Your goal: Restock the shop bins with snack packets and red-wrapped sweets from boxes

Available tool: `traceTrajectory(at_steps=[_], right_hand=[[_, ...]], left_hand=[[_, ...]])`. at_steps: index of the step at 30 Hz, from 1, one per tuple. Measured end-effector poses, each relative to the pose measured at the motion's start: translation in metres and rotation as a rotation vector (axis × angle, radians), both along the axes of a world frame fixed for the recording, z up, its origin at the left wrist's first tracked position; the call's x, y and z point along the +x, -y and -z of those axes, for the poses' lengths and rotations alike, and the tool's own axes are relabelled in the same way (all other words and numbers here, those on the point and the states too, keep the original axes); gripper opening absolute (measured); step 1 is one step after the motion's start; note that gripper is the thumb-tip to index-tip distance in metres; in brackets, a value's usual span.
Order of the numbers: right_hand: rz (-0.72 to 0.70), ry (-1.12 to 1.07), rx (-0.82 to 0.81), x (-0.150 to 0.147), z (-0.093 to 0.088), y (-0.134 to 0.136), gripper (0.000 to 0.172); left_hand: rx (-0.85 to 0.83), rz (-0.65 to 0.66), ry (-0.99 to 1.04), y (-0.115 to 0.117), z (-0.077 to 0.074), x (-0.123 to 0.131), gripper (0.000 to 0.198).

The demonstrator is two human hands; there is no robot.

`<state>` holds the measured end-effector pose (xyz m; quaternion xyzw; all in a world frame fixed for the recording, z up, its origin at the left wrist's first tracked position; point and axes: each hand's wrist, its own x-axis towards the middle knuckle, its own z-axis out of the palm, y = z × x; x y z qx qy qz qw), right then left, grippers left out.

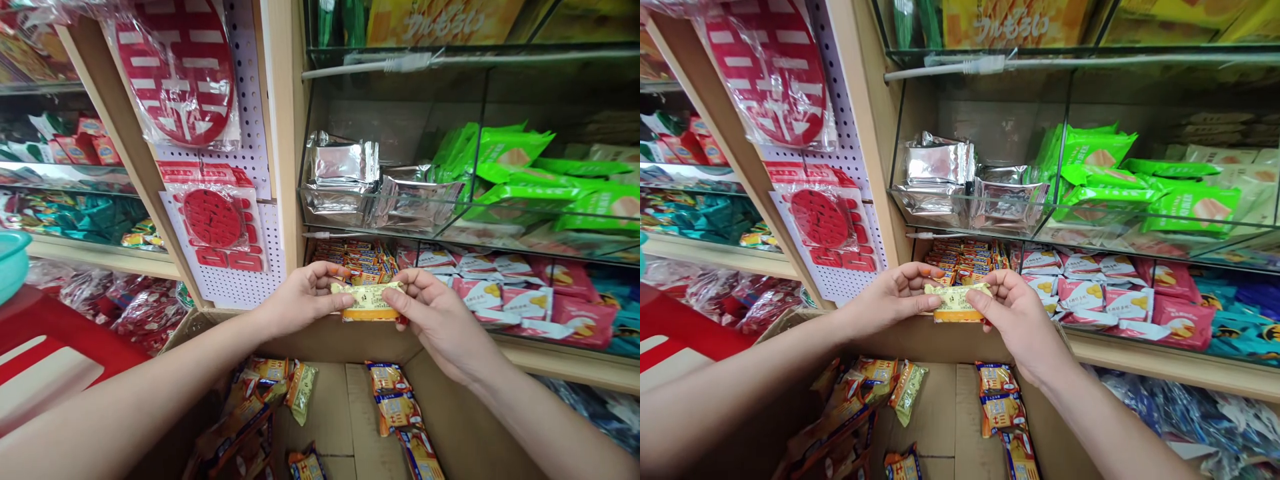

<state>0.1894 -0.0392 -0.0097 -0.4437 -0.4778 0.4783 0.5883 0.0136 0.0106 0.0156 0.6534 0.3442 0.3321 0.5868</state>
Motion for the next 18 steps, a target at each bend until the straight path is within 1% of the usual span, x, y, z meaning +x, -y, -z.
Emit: traceTrajectory(at_steps=[2,5,8,11,13,15,18], right_hand=[[0.014,-0.002,0.028,0.0009,-0.0003,0.0,0.032],[0.014,-0.031,0.009,0.0021,-0.0014,-0.0009,0.033],[-0.01,-0.128,-0.06,0.0041,-0.0017,-0.0026,0.033],[-0.087,-0.214,-0.163,0.0066,-0.0008,-0.0043,0.028],[-0.124,-0.226,-0.181,0.0075,0.0,-0.0049,0.026],[-0.112,-0.204,-0.133,0.0074,0.0007,-0.0047,0.026],[0.011,-0.075,0.031,0.0066,0.0027,-0.0033,0.024]], left_hand=[[-0.045,-0.004,0.008,0.0002,-0.0009,-0.0002,0.04],[-0.053,-0.078,0.007,0.0007,-0.0004,0.0012,0.04],[-0.009,-0.131,0.034,0.0,0.0009,0.0027,0.04],[0.066,-0.16,0.071,-0.0015,0.0011,0.0025,0.037],[0.102,-0.174,0.075,-0.0024,0.001,0.0018,0.035],[0.117,-0.168,0.059,-0.0029,0.0013,0.0013,0.034],[0.126,-0.144,0.034,-0.0018,0.0016,0.0023,0.032]])
